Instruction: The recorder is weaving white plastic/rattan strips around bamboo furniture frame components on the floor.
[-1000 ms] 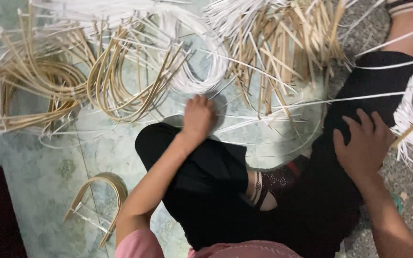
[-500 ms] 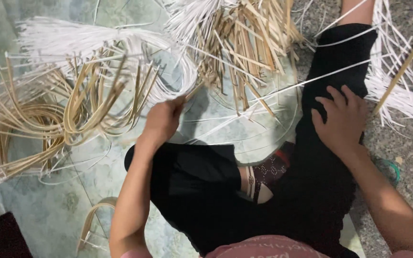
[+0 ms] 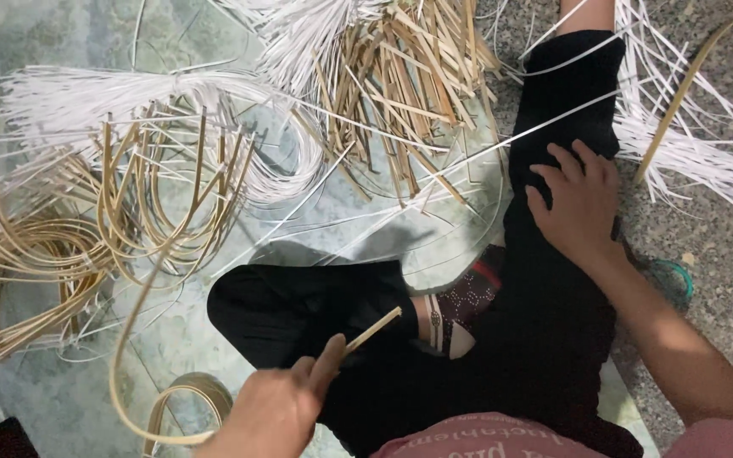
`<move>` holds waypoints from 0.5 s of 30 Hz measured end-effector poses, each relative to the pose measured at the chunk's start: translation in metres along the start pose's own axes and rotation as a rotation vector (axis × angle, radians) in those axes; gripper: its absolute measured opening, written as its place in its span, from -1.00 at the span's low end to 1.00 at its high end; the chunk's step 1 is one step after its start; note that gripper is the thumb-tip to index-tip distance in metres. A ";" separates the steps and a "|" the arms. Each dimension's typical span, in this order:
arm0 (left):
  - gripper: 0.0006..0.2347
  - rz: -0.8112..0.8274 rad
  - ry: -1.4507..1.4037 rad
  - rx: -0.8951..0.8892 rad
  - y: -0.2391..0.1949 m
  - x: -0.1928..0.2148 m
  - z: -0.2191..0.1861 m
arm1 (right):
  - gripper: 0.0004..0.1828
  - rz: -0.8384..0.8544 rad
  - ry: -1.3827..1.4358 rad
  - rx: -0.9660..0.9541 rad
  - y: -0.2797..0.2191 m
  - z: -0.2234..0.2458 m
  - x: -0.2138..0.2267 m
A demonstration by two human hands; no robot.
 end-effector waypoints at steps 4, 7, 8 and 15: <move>-0.41 -0.263 0.008 -0.042 0.006 0.047 -0.020 | -0.61 0.015 -0.021 0.000 0.000 0.000 -0.003; -0.52 -0.655 -0.159 -0.129 0.039 0.085 -0.024 | -0.62 0.007 -0.017 -0.007 -0.003 -0.001 -0.003; -0.52 -0.658 -0.158 -0.130 0.054 0.076 -0.016 | -0.62 0.004 -0.018 -0.006 -0.002 0.000 -0.003; -0.74 -0.747 -0.695 -0.186 0.142 -0.003 0.011 | -0.68 -0.024 0.134 -0.070 0.013 0.007 0.006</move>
Point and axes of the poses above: each hand's wrist, its own y-axis towards the middle knuckle, its own x-axis out of the back of the hand, z = x × y, the point moved 6 cm from there along y, towards the middle knuckle, and after that the axes turned 10 degrees about -z, right-handed, at the moved point
